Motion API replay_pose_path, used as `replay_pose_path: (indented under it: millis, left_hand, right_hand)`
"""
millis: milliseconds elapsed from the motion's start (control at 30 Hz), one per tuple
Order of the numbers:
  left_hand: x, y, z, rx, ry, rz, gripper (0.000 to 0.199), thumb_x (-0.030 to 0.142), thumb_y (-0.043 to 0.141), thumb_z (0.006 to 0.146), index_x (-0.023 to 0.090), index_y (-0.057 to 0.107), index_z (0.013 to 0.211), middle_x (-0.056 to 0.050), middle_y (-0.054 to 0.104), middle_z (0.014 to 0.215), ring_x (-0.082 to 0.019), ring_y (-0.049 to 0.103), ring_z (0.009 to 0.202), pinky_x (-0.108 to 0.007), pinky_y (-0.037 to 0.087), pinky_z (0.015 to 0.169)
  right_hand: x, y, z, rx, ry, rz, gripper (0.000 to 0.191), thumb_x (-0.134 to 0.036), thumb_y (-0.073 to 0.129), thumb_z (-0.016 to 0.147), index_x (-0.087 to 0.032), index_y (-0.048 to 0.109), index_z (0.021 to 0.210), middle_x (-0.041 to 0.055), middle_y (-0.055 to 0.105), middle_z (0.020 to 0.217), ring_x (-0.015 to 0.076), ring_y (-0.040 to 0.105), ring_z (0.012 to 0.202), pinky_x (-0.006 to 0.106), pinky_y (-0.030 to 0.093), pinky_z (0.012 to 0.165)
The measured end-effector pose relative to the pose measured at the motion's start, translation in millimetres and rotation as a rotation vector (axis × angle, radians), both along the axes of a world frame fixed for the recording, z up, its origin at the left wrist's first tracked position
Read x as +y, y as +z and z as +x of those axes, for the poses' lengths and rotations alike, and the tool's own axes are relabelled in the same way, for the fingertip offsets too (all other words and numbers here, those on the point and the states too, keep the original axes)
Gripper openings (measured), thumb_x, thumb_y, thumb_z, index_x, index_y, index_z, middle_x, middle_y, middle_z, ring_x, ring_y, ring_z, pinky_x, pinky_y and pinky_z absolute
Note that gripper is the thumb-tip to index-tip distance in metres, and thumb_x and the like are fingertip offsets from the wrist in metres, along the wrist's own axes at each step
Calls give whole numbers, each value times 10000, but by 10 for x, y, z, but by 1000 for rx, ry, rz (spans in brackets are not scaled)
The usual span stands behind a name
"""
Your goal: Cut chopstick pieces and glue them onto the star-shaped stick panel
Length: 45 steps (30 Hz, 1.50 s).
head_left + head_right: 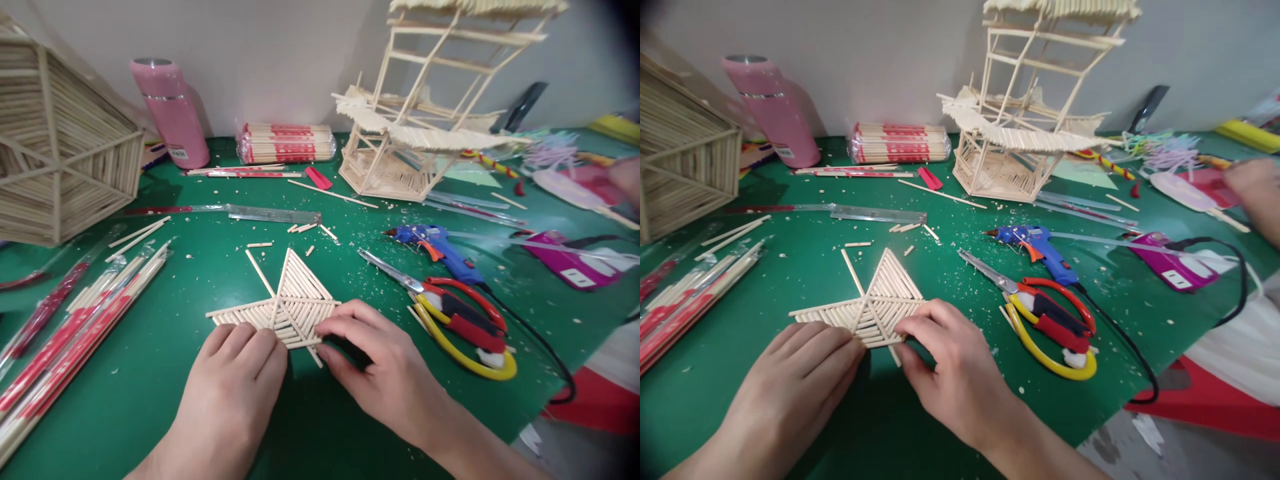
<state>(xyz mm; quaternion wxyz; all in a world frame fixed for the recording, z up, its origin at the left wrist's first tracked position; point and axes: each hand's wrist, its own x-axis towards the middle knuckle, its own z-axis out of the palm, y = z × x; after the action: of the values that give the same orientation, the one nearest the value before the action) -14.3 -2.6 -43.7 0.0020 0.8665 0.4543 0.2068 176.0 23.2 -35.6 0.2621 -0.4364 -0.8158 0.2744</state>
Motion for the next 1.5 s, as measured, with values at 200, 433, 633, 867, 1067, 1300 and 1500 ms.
replay_pose_path:
  millis: [200, 433, 633, 867, 1067, 1300, 1500]
  left_hand:
    - [-26, -34, -18, -20, -1, -54, 206, 88, 404, 831, 156, 588, 769, -41, 570, 692, -191, 496, 635, -343, 389, 571]
    - [-23, 30, -80, -175, 107, -151, 56, 154, 506, 824, 168, 557, 803, -28, 536, 732, -185, 482, 687, -344, 395, 608]
    - [-26, 27, -93, -241, 124, -175, 9, 148, 547, 802, 151, 553, 795, -33, 528, 734, -182, 471, 700, -353, 420, 627]
    - [-12, 25, -84, -257, 117, -183, 16, 131, 551, 798, 147, 550, 799, -34, 530, 731, -181, 467, 704, -357, 425, 632]
    - [-21, 23, -91, -251, 119, -175, 11, 136, 553, 800, 145, 551, 804, -35, 530, 727, -183, 466, 695, -364, 426, 623]
    - [-15, 10, -62, -231, 114, -159, 26, 142, 542, 804, 166, 548, 812, -29, 547, 738, -185, 488, 686, -362, 423, 614]
    - [6, 27, -43, -194, 81, -135, 80, 150, 496, 823, 177, 570, 812, -34, 561, 745, -183, 511, 648, -349, 411, 581]
  right_hand:
    - [0, 4, -4, -53, 26, -5, 144, -140, 479, 863, -190, 613, 856, 25, 561, 814, 147, 541, 757, 284, 433, 638]
    - [3, -22, -1, -63, 23, 19, 146, -154, 474, 869, -187, 612, 836, 23, 570, 802, 142, 550, 745, 267, 429, 632]
    - [5, -30, -2, -36, 16, 12, 137, -143, 480, 866, -185, 609, 844, 27, 569, 812, 145, 550, 761, 270, 432, 651]
    - [-33, -33, 13, -50, 19, 3, 139, -136, 477, 866, -188, 604, 844, 25, 562, 814, 145, 534, 754, 274, 418, 635]
    - [-28, -31, 9, -55, 21, -3, 142, -129, 476, 864, -191, 603, 852, 27, 566, 830, 145, 535, 766, 274, 421, 643]
    - [-6, -38, -6, -53, 18, 12, 140, -130, 480, 863, -189, 606, 847, 22, 563, 820, 140, 531, 761, 269, 415, 645]
    - [-24, -25, 8, -72, 22, 15, 145, -144, 474, 866, -192, 610, 846, 23, 567, 825, 146, 529, 764, 269, 410, 641]
